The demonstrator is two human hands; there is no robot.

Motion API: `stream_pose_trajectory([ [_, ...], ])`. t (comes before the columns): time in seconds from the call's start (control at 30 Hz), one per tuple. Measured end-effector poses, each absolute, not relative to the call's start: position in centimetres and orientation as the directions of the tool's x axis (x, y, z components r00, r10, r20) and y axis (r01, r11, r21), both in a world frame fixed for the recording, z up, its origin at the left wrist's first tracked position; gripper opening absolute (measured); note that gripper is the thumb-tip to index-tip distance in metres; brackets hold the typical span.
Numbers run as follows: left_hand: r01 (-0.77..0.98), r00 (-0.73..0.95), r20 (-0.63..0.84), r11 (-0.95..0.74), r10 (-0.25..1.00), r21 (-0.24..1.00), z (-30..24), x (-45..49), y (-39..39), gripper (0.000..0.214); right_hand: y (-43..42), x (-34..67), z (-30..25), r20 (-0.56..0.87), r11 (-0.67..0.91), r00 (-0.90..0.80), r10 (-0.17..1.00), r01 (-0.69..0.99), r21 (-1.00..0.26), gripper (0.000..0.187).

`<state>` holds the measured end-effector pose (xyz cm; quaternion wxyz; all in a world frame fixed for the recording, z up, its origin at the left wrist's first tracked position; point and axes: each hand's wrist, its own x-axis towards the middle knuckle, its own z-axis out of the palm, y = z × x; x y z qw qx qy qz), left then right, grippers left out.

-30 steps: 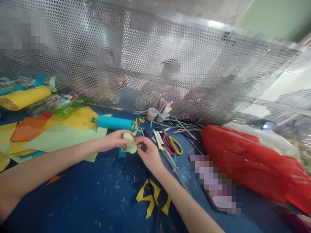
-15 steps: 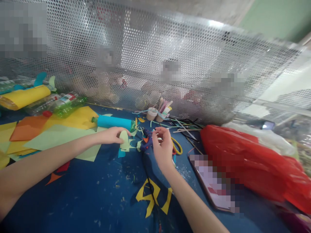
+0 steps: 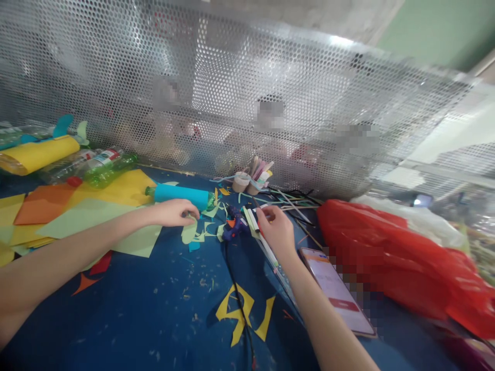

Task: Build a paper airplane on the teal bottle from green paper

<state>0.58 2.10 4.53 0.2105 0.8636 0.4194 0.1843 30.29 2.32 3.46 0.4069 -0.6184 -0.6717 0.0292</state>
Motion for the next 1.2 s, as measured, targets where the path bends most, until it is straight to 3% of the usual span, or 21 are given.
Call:
stream_pose_trajectory([
  [0.1, 0.647, 0.571, 0.193, -0.581, 0.798, 0.493, 4.4, 0.7, 2.2, 0.025, 2.7, 31.1, 3.1, 0.358, 0.214, -0.058, 0.932, 0.884, -0.416, 0.034],
  [0.2, 0.649, 0.570, 0.180, -0.574, 0.802, 0.500, 4.2, 0.8, 2.2, 0.028, 2.7, 31.3, 3.0, 0.257, 0.230, -0.142, 0.956, 0.905, -0.357, 0.031],
  [0.37, 0.655, 0.543, 0.199, -0.560, 0.816, 0.507, 4.4, 1.1, 2.1, 0.025, 2.5, 31.2, 3.3, 0.171, 0.168, -0.119, 0.978, 0.937, -0.306, 0.016],
  [0.47, 0.658, 0.506, 0.226, -0.542, 0.833, 0.523, 4.9, 1.4, 1.8, 0.028, 2.2, 31.0, 4.0, 0.212, 0.123, -0.064, 0.975, 0.952, -0.280, 0.016],
  [0.53, 0.655, 0.462, 0.271, -0.531, 0.844, 0.538, 5.3, 1.6, 1.6, 0.027, 2.1, 30.7, 4.5, 0.293, 0.114, -0.015, 0.956, 0.939, -0.325, 0.014],
  [0.6, 0.641, 0.416, 0.317, -0.522, 0.852, 0.563, 5.5, 1.7, 1.4, 0.027, 2.0, 30.3, 5.0, 0.335, 0.139, 0.031, 0.942, 0.870, -0.473, 0.014],
  [0.7, 0.590, 0.356, 0.355, -0.503, 0.864, 0.631, 5.7, 1.8, 1.3, 0.027, 1.4, 29.2, 5.6, 0.223, 0.203, -0.039, 0.974, 0.593, -0.779, 0.017],
  [0.77, 0.530, 0.336, 0.348, -0.481, 0.875, 0.698, 5.7, 1.9, 1.3, 0.030, 0.6, 28.3, 5.9, 0.123, 0.192, -0.183, 0.975, 0.431, -0.881, 0.023],
  [0.9, 0.341, 0.397, 0.231, -0.377, 0.888, 0.861, 5.7, 2.3, 1.1, 0.036, -0.8, 26.6, 6.1, 0.046, 0.192, -0.370, 0.928, 0.370, -0.909, 0.030],
  [1.0, 0.145, 0.420, 0.072, -0.145, 0.905, 0.979, 5.8, 2.5, 1.1, 0.043, -1.3, 25.8, 6.1, 0.041, 0.198, -0.397, 0.917, 0.363, -0.911, 0.029],
  [1.1, 0.006, 0.423, -0.019, 0.018, 0.906, 1.000, 5.9, 2.5, 1.2, 0.056, -1.4, 25.4, 6.1, 0.050, 0.208, -0.392, 0.918, 0.372, -0.905, 0.030],
  [1.2, -0.020, 0.423, 0.028, -0.022, 0.906, 1.000, 5.9, 2.3, 1.3, 0.060, -1.2, 25.5, 5.9, 0.052, 0.205, -0.370, 0.927, 0.386, -0.899, 0.031],
])
